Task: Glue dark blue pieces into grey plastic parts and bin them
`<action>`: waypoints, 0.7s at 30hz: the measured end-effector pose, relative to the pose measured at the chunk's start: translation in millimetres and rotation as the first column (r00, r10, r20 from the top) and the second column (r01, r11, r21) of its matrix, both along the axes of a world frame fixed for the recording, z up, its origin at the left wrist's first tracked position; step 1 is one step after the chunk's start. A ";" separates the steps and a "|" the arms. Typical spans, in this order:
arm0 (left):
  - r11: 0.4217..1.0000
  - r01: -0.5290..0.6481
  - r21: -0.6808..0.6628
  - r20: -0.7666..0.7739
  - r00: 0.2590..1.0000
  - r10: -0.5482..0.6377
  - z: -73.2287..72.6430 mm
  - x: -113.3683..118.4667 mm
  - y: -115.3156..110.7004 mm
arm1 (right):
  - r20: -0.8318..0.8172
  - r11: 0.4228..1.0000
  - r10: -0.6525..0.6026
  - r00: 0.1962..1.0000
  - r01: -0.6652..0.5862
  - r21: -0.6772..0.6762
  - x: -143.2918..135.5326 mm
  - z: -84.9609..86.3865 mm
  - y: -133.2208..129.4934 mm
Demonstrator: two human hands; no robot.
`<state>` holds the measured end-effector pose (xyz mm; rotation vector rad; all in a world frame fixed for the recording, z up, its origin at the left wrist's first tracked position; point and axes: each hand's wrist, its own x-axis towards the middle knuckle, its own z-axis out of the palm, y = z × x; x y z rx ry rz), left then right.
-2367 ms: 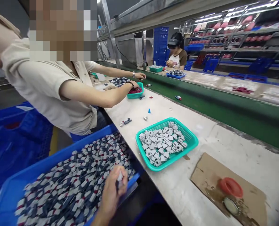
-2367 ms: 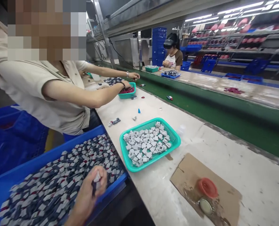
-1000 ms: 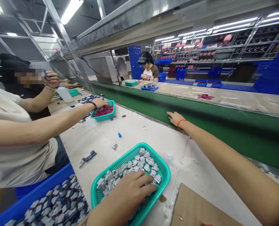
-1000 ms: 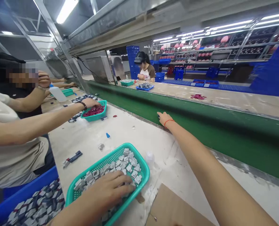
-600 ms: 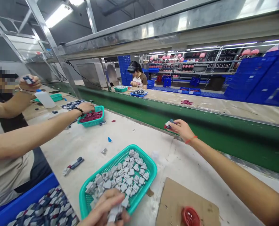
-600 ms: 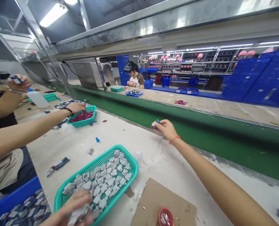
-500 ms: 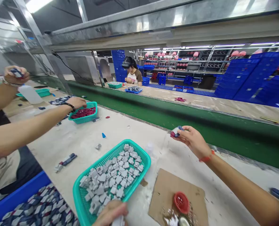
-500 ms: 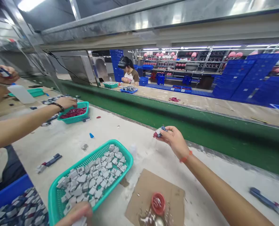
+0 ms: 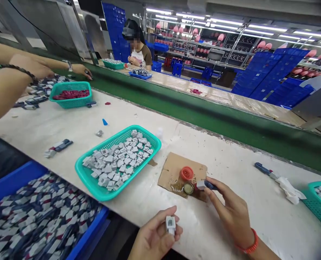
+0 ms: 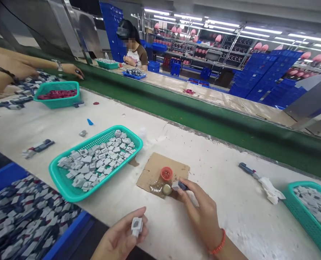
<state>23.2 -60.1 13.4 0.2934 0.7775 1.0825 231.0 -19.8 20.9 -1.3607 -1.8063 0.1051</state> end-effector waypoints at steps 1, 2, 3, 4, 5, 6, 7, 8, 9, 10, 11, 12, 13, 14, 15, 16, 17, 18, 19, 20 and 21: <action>1.000 0.002 0.016 0.001 1.000 -0.002 -1.5 0.0 -1.5 | 0.037 0.999 0.028 0.999 -0.028 0.015 -2.3 -2.3 -0.2; 0.999 0.002 0.032 -0.001 1.000 -0.002 -2.9 -0.4 -2.7 | 0.064 0.998 0.052 0.997 -0.054 0.023 -4.4 -3.8 0.4; 0.999 -0.003 0.047 -0.001 1.000 0.003 -4.3 -1.0 -3.6 | 0.083 0.997 0.071 0.994 -0.073 0.030 -6.4 -4.9 1.4; 0.998 -0.011 0.058 0.002 1.000 0.011 -5.5 -1.7 -4.3 | 0.096 0.996 0.082 0.992 -0.085 0.035 -8.2 -5.7 2.5; 0.998 -0.017 0.064 0.008 1.000 0.017 -6.5 -2.4 -4.8 | 0.106 0.995 0.089 0.990 -0.094 0.040 -9.6 -6.5 3.5; 0.998 -0.021 0.065 0.016 1.000 0.020 -7.4 -3.0 -5.1 | 0.115 0.994 0.095 0.989 -0.100 0.044 -10.7 -7.2 4.4; 0.998 -0.020 0.063 0.025 1.000 0.019 -8.0 -3.6 -5.4 | 0.121 0.994 0.098 0.988 -0.104 0.044 -11.5 -8.1 5.0; 0.998 -0.018 0.059 0.032 0.999 0.016 -8.5 -4.1 -5.6 | 0.125 0.993 0.101 0.987 -0.107 0.041 -12.0 -8.9 5.4; 0.999 -0.012 0.051 0.034 0.999 0.011 -8.7 -4.4 -5.8 | 0.130 0.993 0.105 0.986 -0.111 0.036 -12.2 -9.7 5.7; 0.999 -0.008 0.040 0.032 0.999 0.006 -8.7 -4.7 -6.0 | 0.135 0.993 0.110 0.985 -0.115 0.031 -12.3 -10.4 5.8; 1.000 -0.003 0.029 0.029 1.000 0.002 -8.5 -4.9 -6.2 | 0.141 0.992 0.116 0.983 -0.121 0.026 -12.2 -10.9 5.9; 1.000 0.000 0.022 0.026 1.000 -0.001 -8.2 -5.0 -6.4 | 0.147 0.992 0.122 0.982 -0.127 0.022 -12.2 -11.3 6.0; 1.000 0.003 0.018 0.024 1.000 -0.003 -7.9 -5.0 -6.6 | 0.153 0.991 0.128 0.980 -0.132 0.020 -12.1 -11.5 6.0; 1.000 0.005 0.015 0.023 1.000 -0.006 -7.6 -5.1 -6.9 | 0.158 0.990 0.132 0.979 -0.137 0.019 -12.1 -11.6 6.1; 1.000 0.008 0.011 0.025 1.000 -0.008 -7.4 -5.2 -7.1 | 0.163 0.990 0.135 0.977 -0.139 0.019 -12.1 -11.6 6.1; 1.000 0.011 0.008 0.026 1.000 -0.011 -7.3 -5.2 -7.2 | 0.166 0.990 0.135 0.977 -0.140 0.020 -12.2 -11.5 6.1; 1.000 0.015 0.001 0.027 1.000 -0.015 -7.3 -5.3 -7.4 | 0.167 0.990 0.133 0.977 -0.139 0.021 -12.3 -11.5 6.1; 1.000 0.018 -0.007 0.030 0.999 -0.018 -7.3 -5.5 -7.4 | 0.168 0.990 0.131 0.977 -0.137 0.023 -12.4 -11.5 6.1; 1.000 0.023 -0.013 0.035 0.999 -0.023 -7.4 -5.7 -7.4 | 0.169 0.991 0.128 0.977 -0.134 0.026 -12.6 -11.5 6.1; 0.999 0.028 -0.016 0.040 0.999 -0.028 -7.5 -5.9 -7.4 | 0.169 0.991 0.124 0.978 -0.131 0.030 -12.9 -11.6 6.1; 0.999 0.032 -0.015 0.045 0.998 -0.031 -7.5 -6.2 -7.2 | 0.170 0.991 0.122 0.978 -0.129 0.033 -13.0 -11.5 6.0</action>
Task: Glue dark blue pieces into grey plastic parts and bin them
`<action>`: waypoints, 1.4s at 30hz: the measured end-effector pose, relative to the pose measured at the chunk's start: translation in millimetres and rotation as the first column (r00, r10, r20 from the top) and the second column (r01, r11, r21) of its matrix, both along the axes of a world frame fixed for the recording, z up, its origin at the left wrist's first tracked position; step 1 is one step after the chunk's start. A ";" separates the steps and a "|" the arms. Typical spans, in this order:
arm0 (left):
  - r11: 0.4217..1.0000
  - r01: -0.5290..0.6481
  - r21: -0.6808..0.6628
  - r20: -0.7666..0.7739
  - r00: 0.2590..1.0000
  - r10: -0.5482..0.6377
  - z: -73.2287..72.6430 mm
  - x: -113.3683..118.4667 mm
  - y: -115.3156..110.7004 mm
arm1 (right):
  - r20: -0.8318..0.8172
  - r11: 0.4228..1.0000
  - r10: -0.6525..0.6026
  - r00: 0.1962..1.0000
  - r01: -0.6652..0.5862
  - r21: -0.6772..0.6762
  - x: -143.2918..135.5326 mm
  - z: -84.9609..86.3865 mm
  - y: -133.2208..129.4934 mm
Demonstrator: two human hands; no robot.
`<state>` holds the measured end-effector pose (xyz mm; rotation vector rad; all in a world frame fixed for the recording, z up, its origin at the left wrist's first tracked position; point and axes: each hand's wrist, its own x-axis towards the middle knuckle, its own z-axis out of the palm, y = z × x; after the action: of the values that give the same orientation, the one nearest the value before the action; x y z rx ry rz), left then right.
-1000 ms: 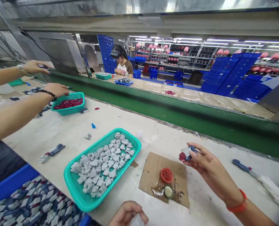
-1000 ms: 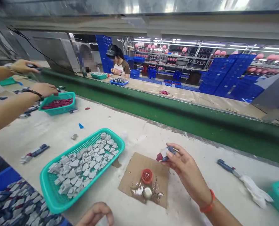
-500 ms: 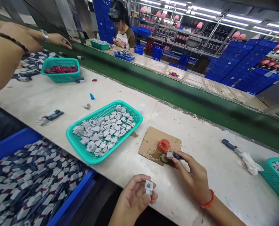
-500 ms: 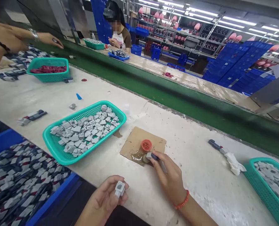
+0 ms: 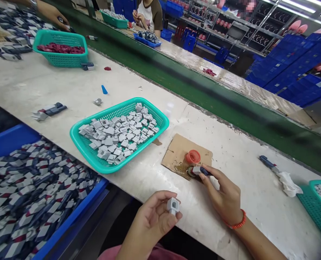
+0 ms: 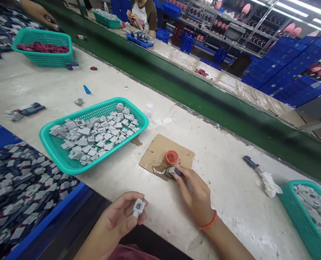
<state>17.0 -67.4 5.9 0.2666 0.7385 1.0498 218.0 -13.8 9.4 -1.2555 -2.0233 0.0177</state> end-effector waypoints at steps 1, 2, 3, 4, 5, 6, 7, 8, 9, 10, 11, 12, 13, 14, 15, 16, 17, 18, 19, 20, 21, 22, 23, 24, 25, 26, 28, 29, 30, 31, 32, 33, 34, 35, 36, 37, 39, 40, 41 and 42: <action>1.000 0.001 0.004 0.004 1.000 -0.001 0.1 -0.3 0.2 | -0.001 1.000 -0.001 1.000 0.001 0.003 -0.1 0.1 0.0; 1.000 0.000 0.009 0.005 1.000 0.000 0.2 -0.5 0.4 | -0.002 1.000 -0.004 1.000 0.004 0.011 -0.1 0.4 -0.1; 1.000 -0.005 0.016 0.001 1.000 0.005 0.4 -0.7 0.7 | -0.002 1.000 -0.010 1.000 0.010 0.024 0.0 0.9 -0.3; 1.000 -0.012 0.023 -0.007 1.000 0.013 0.6 -0.9 0.9 | 0.000 0.999 -0.020 1.000 0.020 0.041 0.4 1.4 -0.5; 0.999 -0.020 0.028 -0.016 1.000 0.020 0.9 -1.1 1.1 | 0.004 0.998 -0.031 1.000 0.031 0.063 0.9 2.1 -0.9; 0.999 -0.025 0.030 -0.024 0.999 0.026 1.3 -1.2 1.3 | 0.012 0.996 -0.043 0.999 0.041 0.085 1.7 2.7 -1.4; 0.999 -0.029 0.031 -0.028 0.999 0.029 1.7 -1.2 1.4 | 0.022 0.994 -0.053 0.998 0.050 0.102 2.7 3.2 -1.9; 0.999 -0.030 0.029 -0.026 0.999 0.030 2.2 -1.1 1.5 | 0.032 0.992 -0.061 0.998 0.057 0.112 3.9 3.7 -2.5; 0.999 -0.028 0.024 -0.024 0.999 0.028 2.7 -1.0 1.5 | 0.038 0.992 -0.066 0.997 0.061 0.114 5.1 3.9 -3.1; 1.000 -0.024 0.016 -0.024 0.999 0.024 3.3 -0.7 1.4 | 0.040 0.991 -0.070 0.997 0.065 0.116 6.4 3.9 -3.6; 1.000 -0.020 0.004 -0.030 0.999 0.020 3.8 -0.3 1.4 | 0.039 0.991 -0.073 0.997 0.068 0.117 7.8 3.6 -4.0; 1.000 -0.020 -0.004 -0.039 0.999 0.020 4.3 0.1 1.4 | 0.039 0.991 -0.075 0.996 0.070 0.116 9.1 3.1 -4.2; 1.000 -0.021 -0.011 -0.046 0.999 0.020 4.6 0.6 1.6 | 0.038 0.990 -0.078 0.996 0.073 0.117 10.3 2.4 -4.3; 1.000 -0.024 -0.014 -0.049 0.999 0.023 4.9 1.0 1.9 | 0.040 0.991 -0.079 0.996 0.073 0.115 11.4 1.6 -4.4; 1.000 -0.028 -0.014 -0.044 0.999 0.027 5.0 1.4 2.3 | 0.044 0.991 -0.079 0.996 0.074 0.112 12.2 0.8 -4.8; 0.999 -0.031 -0.016 -0.029 0.999 0.031 5.1 1.6 2.9 | 0.044 0.991 -0.086 0.995 0.081 0.108 12.4 0.2 -5.7; 0.999 -0.032 -0.023 -0.010 0.999 0.032 5.2 1.9 3.5 | 0.035 0.990 -0.101 0.994 0.097 0.101 11.9 0.1 -7.3; 0.999 -0.031 -0.037 0.007 0.999 0.031 5.4 2.1 4.1 | 0.004 0.989 -0.119 0.993 0.118 0.092 10.4 0.7 -9.9; 0.998 -0.031 -0.053 0.020 0.999 0.032 5.6 2.4 4.6 | -0.054 0.987 -0.137 0.989 0.141 0.074 7.8 2.1 -13.6; 0.998 -0.030 -0.062 0.027 0.999 0.032 5.9 2.9 5.0 | -0.136 0.987 -0.148 0.980 0.155 0.041 4.1 4.5 -18.3; 0.997 -0.029 -0.066 0.026 0.999 0.031 6.2 3.7 5.2 | -0.239 0.987 -0.155 0.959 0.159 -0.003 -0.5 7.7 -23.8; 0.997 -0.030 -0.067 0.018 0.999 0.031 6.5 4.7 5.2 | -0.347 0.988 -0.157 0.925 0.146 -0.057 -5.7 11.6 -29.7; 0.997 -0.030 -0.067 0.003 1.000 0.031 6.8 6.0 5.0 | -0.444 0.987 -0.153 0.883 0.116 -0.110 -10.9 15.8 -35.5; 0.997 -0.028 -0.068 -0.012 1.000 0.027 7.2 7.6 4.6 | -0.516 0.985 -0.143 0.845 0.069 -0.159 -15.9 19.9 -40.9; 0.997 -0.022 -0.072 -0.025 0.999 0.020 7.6 9.2 4.1 | -0.559 0.979 -0.127 0.819 0.013 -0.203 -20.0 23.5 -45.3; 0.997 -0.014 -0.078 -0.032 0.999 0.011 8.1 10.8 3.6 | -0.581 0.970 -0.108 0.807 -0.041 -0.239 -23.0 26.4 -48.6; 0.996 0.009 -0.088 -0.029 1.000 -0.011 9.5 13.6 2.8 | -0.585 0.946 -0.072 0.808 -0.130 -0.296 -25.5 29.3 -51.8; 0.996 0.022 -0.090 -0.021 0.999 -0.024 10.4 14.5 2.6 | -0.580 0.936 -0.058 0.813 -0.157 -0.314 -25.4 29.5 -52.1; 0.995 0.031 -0.092 -0.014 0.999 -0.032 11.5 15.0 2.7 | -0.576 0.930 -0.052 0.816 -0.171 -0.326 -24.7 29.0 -51.9; 0.995 0.036 -0.091 -0.011 0.999 -0.037 12.5 15.3 2.9 | -0.573 0.926 -0.048 0.818 -0.178 -0.332 -23.7 28.2 -51.5; 0.996 0.038 -0.086 -0.009 0.999 -0.039 13.5 15.3 3.3 | -0.571 0.923 -0.041 0.820 -0.188 -0.335 -22.8 27.1 -51.1; 0.996 0.038 -0.077 -0.008 0.999 -0.039 14.2 15.1 3.6 | -0.569 0.922 -0.036 0.821 -0.193 -0.337 -22.0 26.1 -50.8; 0.997 0.037 -0.068 -0.007 0.999 -0.037 14.8 14.8 3.9 | -0.570 0.921 -0.035 0.821 -0.195 -0.338 -21.6 25.2 -50.8; 0.998 0.036 -0.061 -0.008 0.999 -0.037 15.1 14.5 4.1 | -0.571 0.920 -0.036 0.820 -0.196 -0.340 -21.6 24.4 -51.1; 0.998 0.036 -0.053 -0.010 0.999 -0.037 15.1 14.2 4.2 | -0.573 0.920 -0.037 0.819 -0.196 -0.339 -21.8 23.8 -51.6; 0.998 0.038 -0.049 -0.013 0.999 -0.039 14.8 14.0 4.1 | -0.575 0.921 -0.040 0.818 -0.193 -0.339 -22.3 23.4 -52.3; 0.998 0.042 -0.048 -0.022 0.999 -0.043 13.7 13.8 3.8 | -0.570 0.919 -0.037 0.821 -0.197 -0.342 -23.7 22.9 -54.0; 0.998 0.044 -0.045 -0.025 0.999 -0.045 13.0 13.9 3.7 | -0.567 0.918 -0.031 0.823 -0.201 -0.341 -24.5 22.9 -54.8; 0.998 0.043 -0.038 -0.028 0.999 -0.044 12.5 14.1 3.7 | -0.562 0.918 -0.026 0.827 -0.202 -0.340 -25.2 23.0 -55.5; 0.999 0.039 -0.032 -0.029 0.999 -0.040 12.2 14.5 3.7 | -0.556 0.921 -0.023 0.831 -0.199 -0.336 -25.9 23.2 -56.0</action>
<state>31.5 -63.7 18.1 0.2697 0.7729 0.9978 192.1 -69.8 32.5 -1.1996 -1.5974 0.7740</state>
